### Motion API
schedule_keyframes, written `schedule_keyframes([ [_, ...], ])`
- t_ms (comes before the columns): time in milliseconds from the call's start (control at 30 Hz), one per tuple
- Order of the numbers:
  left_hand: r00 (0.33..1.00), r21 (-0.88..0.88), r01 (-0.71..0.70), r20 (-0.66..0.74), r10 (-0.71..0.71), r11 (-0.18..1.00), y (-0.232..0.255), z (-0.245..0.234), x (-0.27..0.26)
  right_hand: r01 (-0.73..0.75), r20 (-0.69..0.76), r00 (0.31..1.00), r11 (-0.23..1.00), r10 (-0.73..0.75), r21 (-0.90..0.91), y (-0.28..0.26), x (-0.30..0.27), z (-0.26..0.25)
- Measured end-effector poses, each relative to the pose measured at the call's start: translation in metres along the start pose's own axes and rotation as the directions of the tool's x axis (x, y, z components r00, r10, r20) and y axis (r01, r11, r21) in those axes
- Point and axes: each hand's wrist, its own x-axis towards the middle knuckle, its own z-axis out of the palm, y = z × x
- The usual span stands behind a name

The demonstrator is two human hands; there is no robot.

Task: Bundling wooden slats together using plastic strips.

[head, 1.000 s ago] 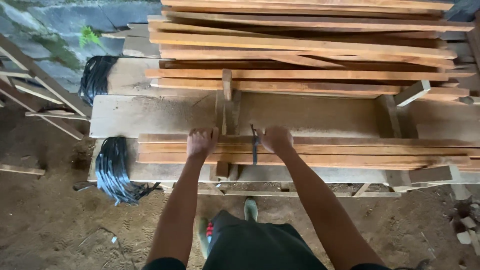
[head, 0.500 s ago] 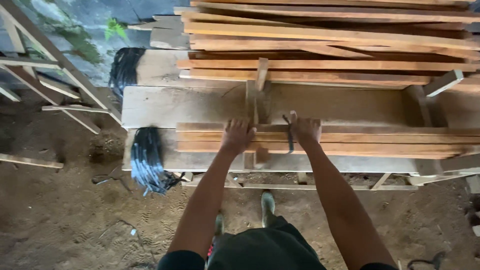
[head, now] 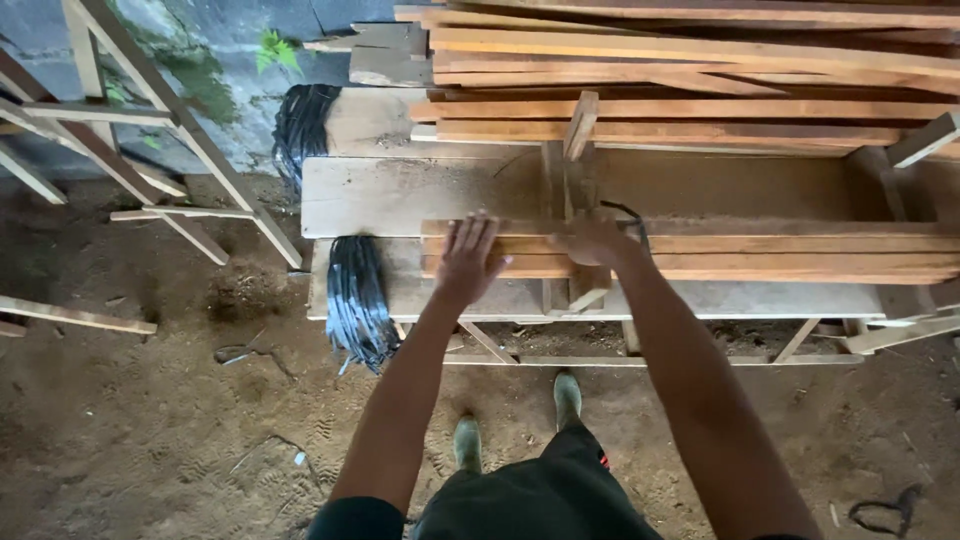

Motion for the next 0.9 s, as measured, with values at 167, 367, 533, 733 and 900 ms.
schedule_keyframes([
  [167,0.998,0.096,0.066,0.015,-0.068,0.993,-0.041,-0.002,-0.033,-0.113,-0.745,0.002,0.740,-0.667,-0.663,0.025,0.144,0.160],
  [367,1.000,-0.022,0.031,0.007,-0.031,0.999,-0.049,-0.020,-0.044,0.092,-0.238,0.955,0.943,-0.174,-0.320,-0.007,0.120,0.142],
  [533,0.998,-0.004,0.032,0.050,-0.032,0.999,-0.055,-0.010,-0.054,0.097,-0.261,0.950,0.956,-0.172,-0.276,-0.007,0.113,0.147],
  [733,0.999,-0.290,0.017,0.053,-0.002,0.957,-0.075,-0.019,-0.060,0.117,-0.365,0.905,0.954,-0.216,-0.276,0.013,0.134,0.163],
  [900,0.918,-0.433,0.376,0.057,-0.391,0.819,-0.104,-0.056,-0.091,0.103,-0.293,0.940,0.963,-0.176,-0.248,0.001,0.118,0.153],
])
